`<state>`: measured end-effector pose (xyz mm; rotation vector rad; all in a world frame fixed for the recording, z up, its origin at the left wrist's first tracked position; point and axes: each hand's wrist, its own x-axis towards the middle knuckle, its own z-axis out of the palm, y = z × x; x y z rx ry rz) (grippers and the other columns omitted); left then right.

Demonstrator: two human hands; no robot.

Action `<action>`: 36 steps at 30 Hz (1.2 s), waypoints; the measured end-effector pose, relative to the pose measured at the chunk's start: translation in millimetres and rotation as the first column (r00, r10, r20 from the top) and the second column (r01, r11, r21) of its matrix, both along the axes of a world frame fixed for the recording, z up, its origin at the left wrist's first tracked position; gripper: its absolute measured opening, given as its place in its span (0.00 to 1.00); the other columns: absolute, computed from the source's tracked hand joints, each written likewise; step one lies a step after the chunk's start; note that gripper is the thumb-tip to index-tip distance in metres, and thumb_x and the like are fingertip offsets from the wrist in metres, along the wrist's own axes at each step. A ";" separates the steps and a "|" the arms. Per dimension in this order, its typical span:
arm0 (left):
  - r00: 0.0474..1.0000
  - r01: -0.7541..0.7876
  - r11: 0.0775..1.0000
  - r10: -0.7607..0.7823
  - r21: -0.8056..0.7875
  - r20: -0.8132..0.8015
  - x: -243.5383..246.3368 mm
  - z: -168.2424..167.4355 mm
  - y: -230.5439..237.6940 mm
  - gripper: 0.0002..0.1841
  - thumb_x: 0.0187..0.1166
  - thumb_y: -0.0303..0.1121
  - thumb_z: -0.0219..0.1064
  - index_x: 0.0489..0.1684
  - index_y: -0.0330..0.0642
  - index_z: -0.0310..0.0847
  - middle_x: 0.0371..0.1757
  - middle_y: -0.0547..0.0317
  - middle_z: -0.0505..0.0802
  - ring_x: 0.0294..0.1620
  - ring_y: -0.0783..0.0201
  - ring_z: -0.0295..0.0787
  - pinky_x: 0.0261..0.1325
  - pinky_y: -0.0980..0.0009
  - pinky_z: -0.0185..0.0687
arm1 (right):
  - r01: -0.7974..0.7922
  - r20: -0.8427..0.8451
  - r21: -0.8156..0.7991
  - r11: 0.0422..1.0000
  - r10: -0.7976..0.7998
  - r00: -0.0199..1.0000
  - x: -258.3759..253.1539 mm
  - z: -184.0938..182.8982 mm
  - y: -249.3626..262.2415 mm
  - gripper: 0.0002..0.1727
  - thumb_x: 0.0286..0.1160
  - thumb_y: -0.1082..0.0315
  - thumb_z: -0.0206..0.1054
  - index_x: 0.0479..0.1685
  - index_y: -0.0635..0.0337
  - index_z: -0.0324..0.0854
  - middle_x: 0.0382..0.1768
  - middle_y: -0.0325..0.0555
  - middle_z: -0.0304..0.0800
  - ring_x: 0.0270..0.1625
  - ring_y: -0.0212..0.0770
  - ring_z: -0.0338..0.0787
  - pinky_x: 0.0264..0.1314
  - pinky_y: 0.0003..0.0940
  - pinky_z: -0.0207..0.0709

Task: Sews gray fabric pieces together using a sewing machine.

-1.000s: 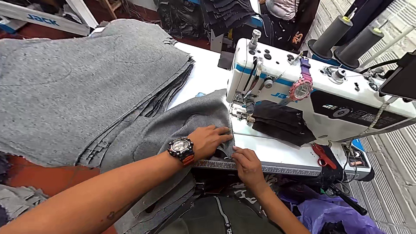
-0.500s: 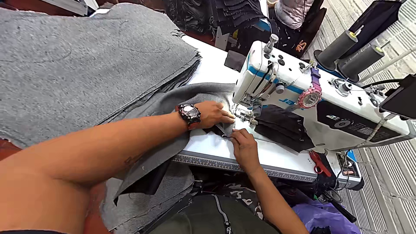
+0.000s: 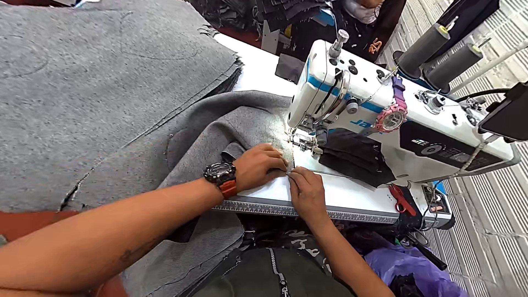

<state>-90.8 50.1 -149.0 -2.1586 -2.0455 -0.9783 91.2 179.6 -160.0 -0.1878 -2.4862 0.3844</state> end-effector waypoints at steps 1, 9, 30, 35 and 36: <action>0.999 0.037 0.999 -0.037 0.019 -0.004 -4.3 0.9 1.7 0.13 0.83 0.37 0.62 0.44 0.48 0.96 0.55 0.58 0.97 0.66 0.52 0.91 0.80 0.49 0.73 | -0.008 -0.002 0.013 1.000 0.008 1.000 -1.8 0.6 1.0 0.11 0.79 0.70 0.64 0.45 0.58 0.94 0.54 0.47 0.96 0.63 0.45 0.92 0.65 0.46 0.81; 0.980 0.197 0.980 -0.197 -0.016 -0.026 -55.1 4.9 24.5 0.11 0.82 0.36 0.64 0.44 0.48 0.96 0.47 0.56 0.97 0.56 0.52 0.92 0.66 0.53 0.82 | -0.038 0.097 0.067 0.997 0.031 0.995 -29.2 14.6 11.1 0.11 0.80 0.70 0.63 0.48 0.59 0.93 0.55 0.49 0.95 0.61 0.48 0.92 0.61 0.50 0.80; 0.964 -0.214 0.977 0.208 -0.015 -0.164 -92.0 18.9 50.0 0.19 0.75 0.52 0.71 0.46 0.46 0.92 0.53 0.50 0.95 0.73 0.41 0.81 0.83 0.40 0.61 | 0.018 0.003 -0.023 1.000 -0.018 1.000 -4.1 2.4 3.7 0.11 0.80 0.67 0.64 0.47 0.57 0.93 0.53 0.46 0.94 0.63 0.45 0.90 0.65 0.44 0.81; 0.794 -0.602 0.775 0.555 -0.193 -0.247 -85.8 36.5 33.6 0.42 0.66 0.70 0.69 0.77 0.51 0.79 0.76 0.38 0.83 0.84 0.28 0.66 0.81 0.22 0.48 | 0.101 -0.095 -0.064 0.993 -0.107 0.990 12.4 -8.0 3.3 0.11 0.77 0.66 0.65 0.43 0.57 0.94 0.49 0.47 0.95 0.54 0.43 0.92 0.57 0.38 0.84; 0.772 -0.634 0.733 0.585 -0.245 -0.248 -85.0 36.5 30.8 0.40 0.68 0.65 0.71 0.78 0.52 0.78 0.77 0.35 0.80 0.81 0.28 0.68 0.78 0.25 0.55 | 0.100 -0.097 -0.095 0.990 -0.109 0.989 12.9 -7.7 3.8 0.11 0.77 0.67 0.66 0.43 0.58 0.94 0.49 0.47 0.95 0.53 0.43 0.92 0.55 0.37 0.85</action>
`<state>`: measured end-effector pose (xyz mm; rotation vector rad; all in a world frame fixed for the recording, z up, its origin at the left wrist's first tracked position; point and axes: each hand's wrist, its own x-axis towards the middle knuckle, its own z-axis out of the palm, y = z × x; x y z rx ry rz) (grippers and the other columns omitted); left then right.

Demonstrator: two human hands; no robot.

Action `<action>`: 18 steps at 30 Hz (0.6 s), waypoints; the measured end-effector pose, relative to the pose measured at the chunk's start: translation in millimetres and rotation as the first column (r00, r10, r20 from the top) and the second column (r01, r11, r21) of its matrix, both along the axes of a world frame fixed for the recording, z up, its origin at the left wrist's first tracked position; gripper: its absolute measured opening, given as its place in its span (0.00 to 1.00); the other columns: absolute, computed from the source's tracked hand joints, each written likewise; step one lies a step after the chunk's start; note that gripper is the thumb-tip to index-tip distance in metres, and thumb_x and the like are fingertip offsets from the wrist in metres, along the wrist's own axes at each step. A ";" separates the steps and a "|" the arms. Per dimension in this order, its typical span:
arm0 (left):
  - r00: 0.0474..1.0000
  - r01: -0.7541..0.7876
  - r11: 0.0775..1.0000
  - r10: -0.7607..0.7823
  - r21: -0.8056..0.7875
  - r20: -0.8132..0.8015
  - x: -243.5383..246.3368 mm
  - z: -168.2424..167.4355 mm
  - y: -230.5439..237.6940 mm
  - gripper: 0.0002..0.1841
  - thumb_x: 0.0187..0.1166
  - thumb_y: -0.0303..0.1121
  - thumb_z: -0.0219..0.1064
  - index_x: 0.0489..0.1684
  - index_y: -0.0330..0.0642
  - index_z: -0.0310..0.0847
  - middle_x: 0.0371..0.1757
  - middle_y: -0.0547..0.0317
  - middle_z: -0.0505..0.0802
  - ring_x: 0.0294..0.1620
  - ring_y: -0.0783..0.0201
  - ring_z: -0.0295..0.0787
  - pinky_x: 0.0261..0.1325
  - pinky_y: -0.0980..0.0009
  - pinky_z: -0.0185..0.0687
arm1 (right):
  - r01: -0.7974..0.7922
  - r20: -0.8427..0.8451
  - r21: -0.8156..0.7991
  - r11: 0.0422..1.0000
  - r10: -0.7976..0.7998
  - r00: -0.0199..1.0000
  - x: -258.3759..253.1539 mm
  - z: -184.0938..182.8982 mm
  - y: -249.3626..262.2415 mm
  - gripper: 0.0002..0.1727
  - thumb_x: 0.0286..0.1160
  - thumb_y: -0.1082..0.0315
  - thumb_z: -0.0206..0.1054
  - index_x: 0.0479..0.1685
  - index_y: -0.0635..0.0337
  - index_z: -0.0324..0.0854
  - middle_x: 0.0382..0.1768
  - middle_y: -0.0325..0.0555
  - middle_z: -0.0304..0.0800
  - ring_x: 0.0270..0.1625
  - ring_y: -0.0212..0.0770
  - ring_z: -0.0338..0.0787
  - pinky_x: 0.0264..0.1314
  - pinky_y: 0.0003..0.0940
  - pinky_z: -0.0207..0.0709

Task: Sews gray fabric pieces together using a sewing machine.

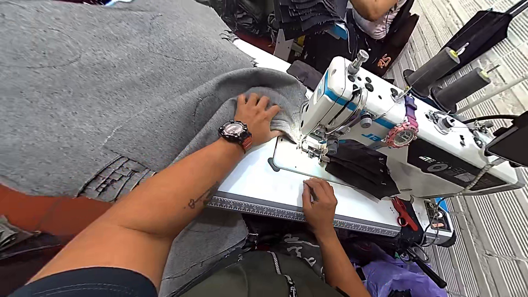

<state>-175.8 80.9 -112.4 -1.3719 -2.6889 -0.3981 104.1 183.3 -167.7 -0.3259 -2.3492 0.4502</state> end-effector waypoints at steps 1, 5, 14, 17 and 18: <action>0.999 -0.040 0.999 0.041 -0.035 0.027 2.3 1.1 -2.7 0.36 0.68 0.57 0.74 0.78 0.52 0.78 0.77 0.33 0.80 0.79 0.28 0.70 0.74 0.26 0.60 | -0.009 -0.006 -0.043 0.999 0.009 1.000 0.2 1.1 0.9 0.10 0.77 0.67 0.66 0.43 0.59 0.94 0.48 0.47 0.95 0.51 0.41 0.92 0.54 0.36 0.85; 0.989 -0.134 0.990 0.136 -0.032 0.055 18.8 2.3 -24.9 0.27 0.70 0.28 0.69 0.74 0.52 0.82 0.72 0.28 0.80 0.74 0.24 0.73 0.62 0.28 0.71 | -0.097 -0.058 -0.273 0.957 0.084 0.995 2.0 11.4 8.9 0.09 0.78 0.70 0.67 0.45 0.62 0.92 0.47 0.47 0.92 0.45 0.31 0.92 0.48 0.25 0.90; 0.939 -0.312 0.901 0.244 0.301 0.243 175.6 7.2 -165.2 0.32 0.66 0.20 0.67 0.77 0.46 0.80 0.57 0.35 0.87 0.56 0.34 0.86 0.49 0.34 0.84 | -0.263 -0.221 -0.964 0.046 0.417 0.882 -12.6 40.0 -2.9 0.22 0.88 0.70 0.51 0.78 0.65 0.69 0.70 0.53 0.85 0.66 0.46 0.90 0.70 0.44 0.84; 0.907 0.023 0.872 -0.223 0.488 0.357 212.9 25.9 -213.3 0.38 0.73 0.53 0.67 0.88 0.55 0.67 0.71 0.56 0.83 0.66 0.59 0.84 0.65 0.53 0.86 | -0.231 -0.285 -0.958 -0.167 0.540 0.792 -23.1 60.7 -55.6 0.18 0.92 0.59 0.45 0.71 0.52 0.70 0.55 0.33 0.92 0.54 0.28 0.92 0.59 0.29 0.87; 0.850 0.130 0.848 -0.363 0.514 0.383 212.6 33.0 -226.1 0.47 0.73 0.71 0.63 0.92 0.57 0.61 0.81 0.60 0.78 0.78 0.63 0.77 0.77 0.56 0.80 | -0.188 -0.250 -0.968 -0.166 0.600 0.760 -19.4 67.3 -70.6 0.18 0.94 0.58 0.39 0.69 0.52 0.69 0.48 0.30 0.89 0.49 0.25 0.88 0.54 0.27 0.84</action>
